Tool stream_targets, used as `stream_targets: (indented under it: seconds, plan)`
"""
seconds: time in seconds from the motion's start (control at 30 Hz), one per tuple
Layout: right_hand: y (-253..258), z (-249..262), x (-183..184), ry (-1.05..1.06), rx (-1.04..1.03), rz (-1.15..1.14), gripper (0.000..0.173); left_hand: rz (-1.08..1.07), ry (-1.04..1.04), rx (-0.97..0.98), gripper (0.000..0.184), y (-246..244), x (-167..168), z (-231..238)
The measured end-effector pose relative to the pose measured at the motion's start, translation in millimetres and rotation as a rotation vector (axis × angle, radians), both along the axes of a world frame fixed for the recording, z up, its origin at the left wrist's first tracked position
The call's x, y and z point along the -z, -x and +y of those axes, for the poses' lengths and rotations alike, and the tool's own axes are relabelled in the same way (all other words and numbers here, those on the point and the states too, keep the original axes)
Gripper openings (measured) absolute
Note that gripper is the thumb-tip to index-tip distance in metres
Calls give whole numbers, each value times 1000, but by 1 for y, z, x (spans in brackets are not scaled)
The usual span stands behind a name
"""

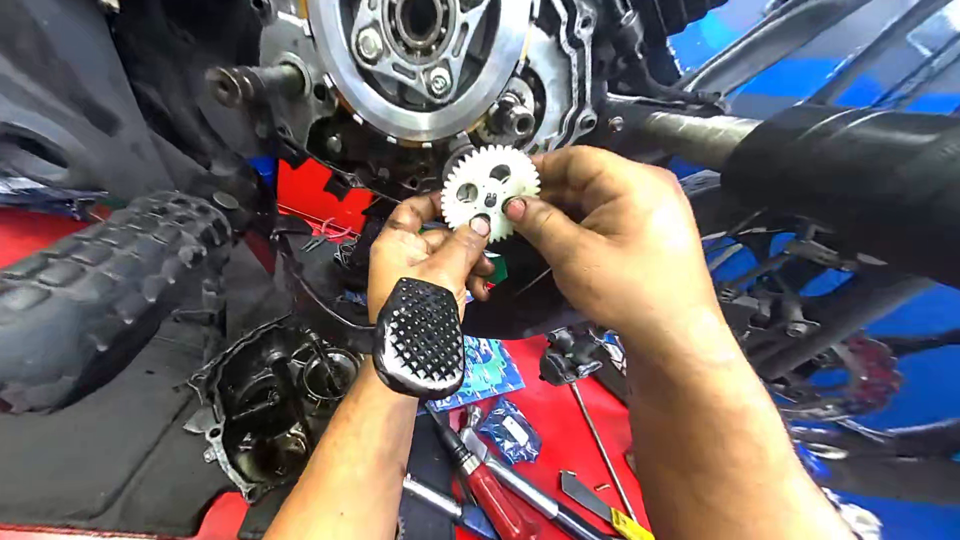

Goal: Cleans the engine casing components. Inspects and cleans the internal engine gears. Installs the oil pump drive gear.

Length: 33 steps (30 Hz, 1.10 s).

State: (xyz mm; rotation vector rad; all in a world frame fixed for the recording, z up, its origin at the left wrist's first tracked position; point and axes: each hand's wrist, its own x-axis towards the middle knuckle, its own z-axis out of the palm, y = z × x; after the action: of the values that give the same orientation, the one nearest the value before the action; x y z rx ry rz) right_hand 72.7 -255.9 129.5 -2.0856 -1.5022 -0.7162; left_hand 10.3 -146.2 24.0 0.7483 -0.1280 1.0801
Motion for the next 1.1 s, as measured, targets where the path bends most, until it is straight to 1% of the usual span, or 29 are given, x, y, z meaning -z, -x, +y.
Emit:
stream_targets:
  seconds: [0.13, 0.27, 0.57, 0.73, 0.83, 0.9, 0.97, 1.0, 1.1]
  plan:
    - [-2, 2, 1, -14, -62, 45, 18, 75, -104, -33, 28, 10, 0, 13]
    - [-2, 5, 1, 11, -42, 69, 22, 116, -169, -31, 22, 17, 1, 21]
    - [-3, 4, -4, 98, 16, 28, 26, 160, -174, -55, 19, 18, 1, 23]
    - [0, 7, -7, 141, 27, 78, 18, 162, -180, -112, 18, 17, 3, 26]
    - [2, 4, -11, 233, 83, -7, 11, 247, -239, -119, 19, 20, 5, 30]
    - [4, 1, -12, 279, 115, -85, 14, 287, -318, -126, 19, 22, 9, 33]
    - [5, -2, -11, 308, 144, -158, 22, 270, -399, -116, 19, 22, 14, 38]
    - [5, -3, -11, 314, 151, -180, 23, 251, -418, -110, 19, 21, 17, 39]
    - [2, -4, -8, 277, 146, -169, 17, 233, -455, -152, 20, 20, 18, 39]
